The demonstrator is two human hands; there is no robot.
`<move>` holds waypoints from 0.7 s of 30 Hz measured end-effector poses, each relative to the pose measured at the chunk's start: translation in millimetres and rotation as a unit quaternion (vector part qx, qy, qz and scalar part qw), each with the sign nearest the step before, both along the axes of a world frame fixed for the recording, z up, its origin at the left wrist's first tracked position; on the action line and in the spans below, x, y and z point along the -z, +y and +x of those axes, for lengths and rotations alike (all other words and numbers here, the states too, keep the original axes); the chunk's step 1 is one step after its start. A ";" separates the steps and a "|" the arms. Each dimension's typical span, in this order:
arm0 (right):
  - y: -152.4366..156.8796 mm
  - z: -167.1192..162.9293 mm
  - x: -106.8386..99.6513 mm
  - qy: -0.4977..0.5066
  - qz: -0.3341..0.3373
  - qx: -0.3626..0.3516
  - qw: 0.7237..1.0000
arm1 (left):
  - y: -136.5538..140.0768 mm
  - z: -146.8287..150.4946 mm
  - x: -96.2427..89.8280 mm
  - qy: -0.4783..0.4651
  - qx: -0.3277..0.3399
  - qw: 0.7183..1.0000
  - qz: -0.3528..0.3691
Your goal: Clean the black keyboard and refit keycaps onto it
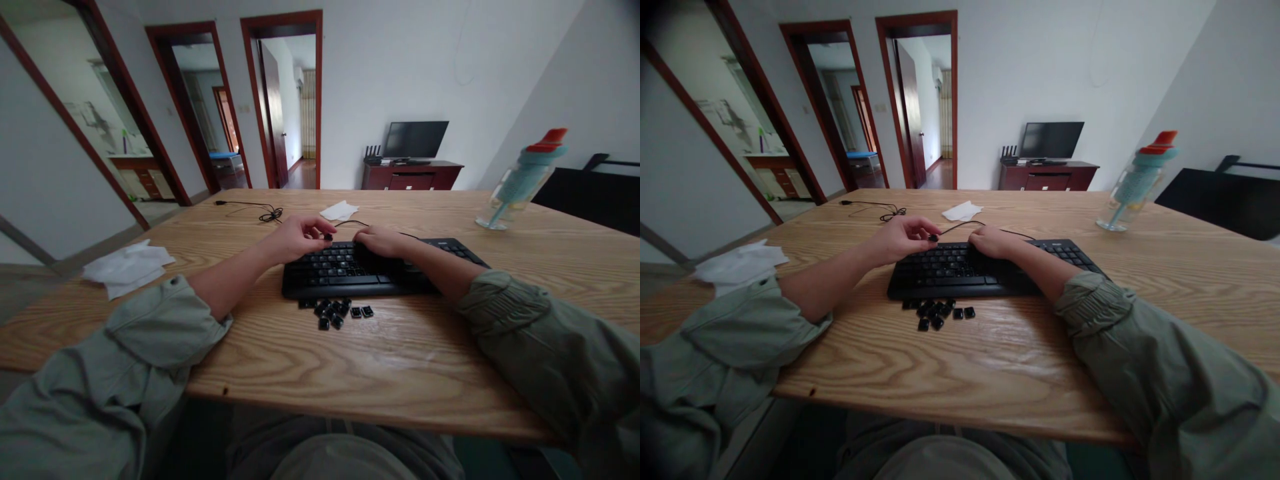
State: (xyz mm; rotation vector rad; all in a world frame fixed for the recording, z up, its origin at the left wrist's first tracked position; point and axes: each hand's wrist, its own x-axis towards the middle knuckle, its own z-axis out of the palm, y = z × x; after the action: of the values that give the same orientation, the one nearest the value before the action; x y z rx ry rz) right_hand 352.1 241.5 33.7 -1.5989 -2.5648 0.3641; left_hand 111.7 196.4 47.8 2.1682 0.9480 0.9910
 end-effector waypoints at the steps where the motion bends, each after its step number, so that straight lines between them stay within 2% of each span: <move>1: -3.5 -2.1 0.2 0.001 -0.002 0.000 1.000 | -2.4 1.4 -0.1 -0.009 0.001 1.000 0.012; 7: -22.1 -8.8 -0.7 -0.020 0.032 0.043 0.998 | -19.2 9.2 -3.9 -0.006 -0.019 0.997 0.071; 10: -23.3 -1.8 -0.9 -0.031 0.030 0.046 0.998 | -30.9 11.7 -8.2 0.015 -0.023 0.997 0.072; 13: -22.7 8.1 -0.3 -0.018 0.017 0.029 0.999 | -42.3 12.2 -10.6 0.038 -0.017 0.998 0.042; 16: -24.8 15.0 0.1 -0.020 0.020 0.049 0.998 | -49.6 11.4 -8.9 0.030 -0.015 0.999 -0.007; 21: -35.3 19.6 -2.6 -0.024 0.021 0.110 0.993 | -51.0 19.5 -6.4 -0.030 -0.078 0.995 -0.059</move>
State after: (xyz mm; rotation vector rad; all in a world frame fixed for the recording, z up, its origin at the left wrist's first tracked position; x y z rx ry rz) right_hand 371.7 206.2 36.4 -1.8725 -2.3767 0.2530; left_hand 131.2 145.4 54.2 1.9814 1.1317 1.0399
